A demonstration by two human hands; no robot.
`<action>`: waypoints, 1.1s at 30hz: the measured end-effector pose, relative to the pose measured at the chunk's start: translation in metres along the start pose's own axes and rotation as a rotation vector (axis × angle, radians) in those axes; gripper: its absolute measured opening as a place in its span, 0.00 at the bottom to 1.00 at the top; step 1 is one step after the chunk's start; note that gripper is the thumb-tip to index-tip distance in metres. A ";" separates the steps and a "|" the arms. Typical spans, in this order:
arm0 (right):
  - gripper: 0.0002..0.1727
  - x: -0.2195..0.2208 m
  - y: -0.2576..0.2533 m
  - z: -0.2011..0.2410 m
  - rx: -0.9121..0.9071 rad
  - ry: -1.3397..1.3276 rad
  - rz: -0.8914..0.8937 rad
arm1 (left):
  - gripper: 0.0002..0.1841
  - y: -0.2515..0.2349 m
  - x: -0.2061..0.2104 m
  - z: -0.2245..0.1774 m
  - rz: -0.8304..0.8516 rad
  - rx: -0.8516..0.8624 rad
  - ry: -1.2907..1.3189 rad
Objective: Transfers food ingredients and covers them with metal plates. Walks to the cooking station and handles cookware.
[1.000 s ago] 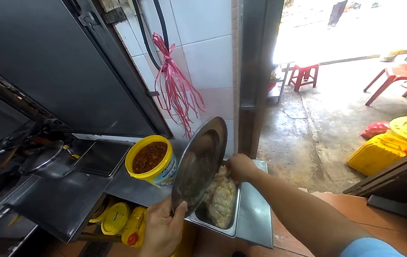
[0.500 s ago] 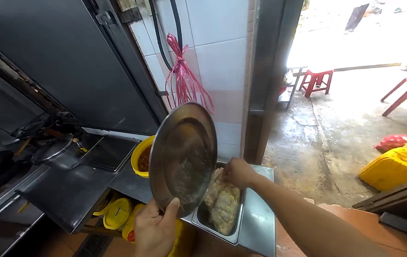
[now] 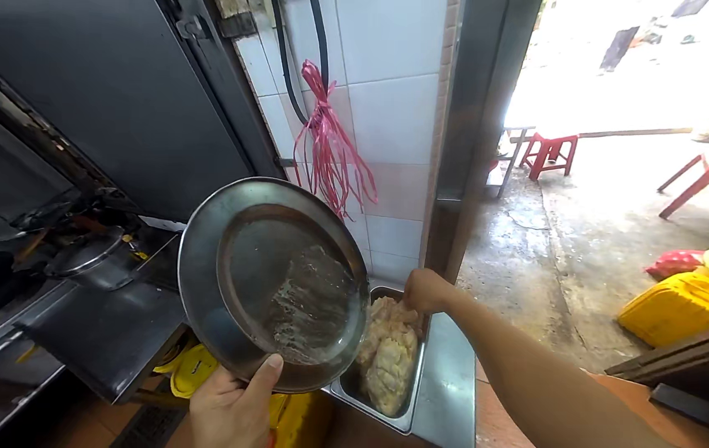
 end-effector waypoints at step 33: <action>0.18 -0.005 0.015 0.027 -0.081 -1.136 -0.285 | 0.11 0.013 -0.134 0.033 -0.406 -0.601 0.753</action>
Point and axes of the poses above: each hand's wrist, its own y-axis away from the middle knuckle, its own x-axis out of the palm, z = x × y, the point moved 1 cm from there along -y, towards the middle knuckle, and after that the axes turned 2 degrees about -y, right-handed, at the moved point
